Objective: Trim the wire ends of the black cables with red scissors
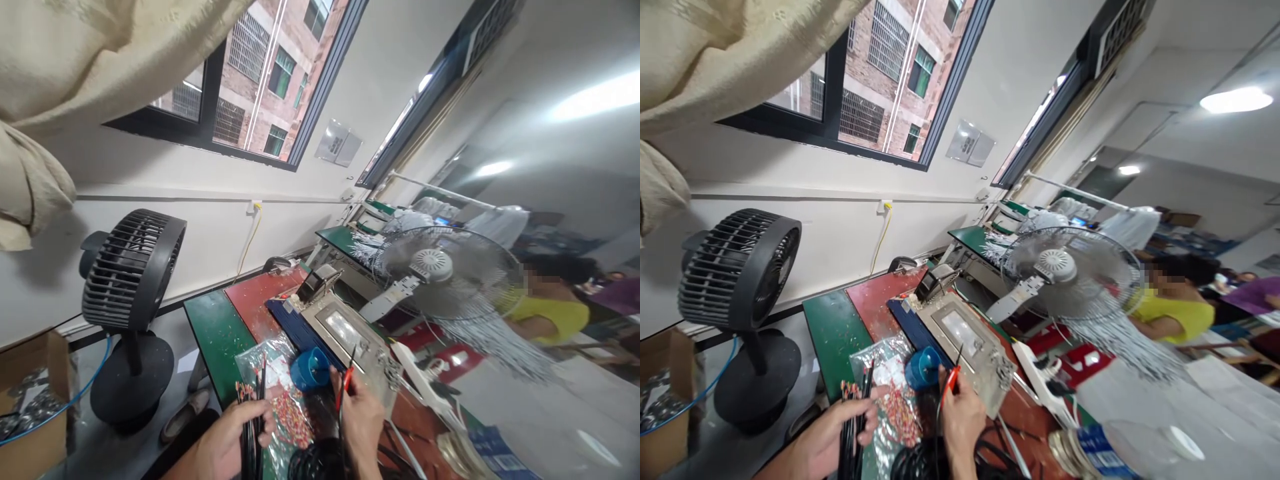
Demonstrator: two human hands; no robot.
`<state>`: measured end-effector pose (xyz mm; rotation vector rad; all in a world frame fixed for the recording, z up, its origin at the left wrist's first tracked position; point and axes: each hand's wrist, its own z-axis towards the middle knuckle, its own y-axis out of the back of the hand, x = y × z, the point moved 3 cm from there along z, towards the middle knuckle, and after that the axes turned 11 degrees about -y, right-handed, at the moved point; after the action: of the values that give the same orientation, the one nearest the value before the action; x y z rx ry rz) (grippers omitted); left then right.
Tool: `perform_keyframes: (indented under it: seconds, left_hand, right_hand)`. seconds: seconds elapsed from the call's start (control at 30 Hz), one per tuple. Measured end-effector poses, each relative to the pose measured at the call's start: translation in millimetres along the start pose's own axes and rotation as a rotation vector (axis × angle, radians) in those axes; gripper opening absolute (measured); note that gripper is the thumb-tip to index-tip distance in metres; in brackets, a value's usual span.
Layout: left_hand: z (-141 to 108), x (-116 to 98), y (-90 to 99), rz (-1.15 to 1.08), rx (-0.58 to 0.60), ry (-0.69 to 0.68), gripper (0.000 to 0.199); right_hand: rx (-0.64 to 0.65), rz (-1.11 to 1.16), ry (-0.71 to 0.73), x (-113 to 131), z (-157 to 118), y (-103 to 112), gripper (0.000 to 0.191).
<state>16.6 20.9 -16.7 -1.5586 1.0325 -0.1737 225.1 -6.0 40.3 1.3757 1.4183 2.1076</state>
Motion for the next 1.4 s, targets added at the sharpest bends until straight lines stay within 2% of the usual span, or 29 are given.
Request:
perform_keyframes:
  seconds: [0.17,0.33,0.4,0.5,0.6,0.73,0.83,0.93,1.03,1.23,1.4]
  left_hand:
    - [3.8,4.4,3.9,-0.023,-0.020,0.014,0.028]
    - [8.5,10.1,10.8,-0.015,-0.127,0.017,0.027]
    - [10.5,12.1,12.3,0.004,-0.125,0.011,0.028]
    - [14.9,14.0,11.5,0.037,-0.039,-0.014,0.028]
    - [20.9,15.7,8.1,0.079,0.115,-0.036,0.028]
    - [30.3,20.1,10.2,0.063,0.228,-0.022,0.029]
    - [36.6,24.8,16.6,0.017,0.295,0.006,0.029]
    - [40.7,29.7,21.8,-0.011,0.404,0.050,0.030]
    - [43.8,32.1,24.7,0.004,0.475,0.074,0.026]
    - [46.5,27.2,23.4,0.128,0.500,0.050,0.026]
    - [45.1,24.7,21.5,0.156,0.459,0.080,0.028]
  right_hand:
    - [0.004,-0.029,0.001,-2.3,1.3,-2.4,0.042]
    - [0.006,-0.034,0.017,-2.5,1.9,-4.4,0.040]
    - [0.003,-0.028,0.027,-1.7,0.7,-3.8,0.039]
    - [-0.003,-0.003,0.050,2.2,0.5,4.9,0.040]
    - [-0.079,0.058,0.105,10.6,9.6,29.9,0.043]
    - [-0.197,0.052,0.144,21.0,41.8,70.6,0.042]
    - [-0.238,0.020,0.127,23.0,70.1,85.6,0.046]
    - [-0.207,-0.006,0.120,21.4,88.8,82.1,0.050]
    - [-0.164,-0.030,0.118,18.7,95.9,70.5,0.053]
    - [-0.121,-0.072,0.086,14.4,98.6,55.8,0.052]
    - [-0.099,-0.100,0.081,14.3,100.3,53.2,0.052]
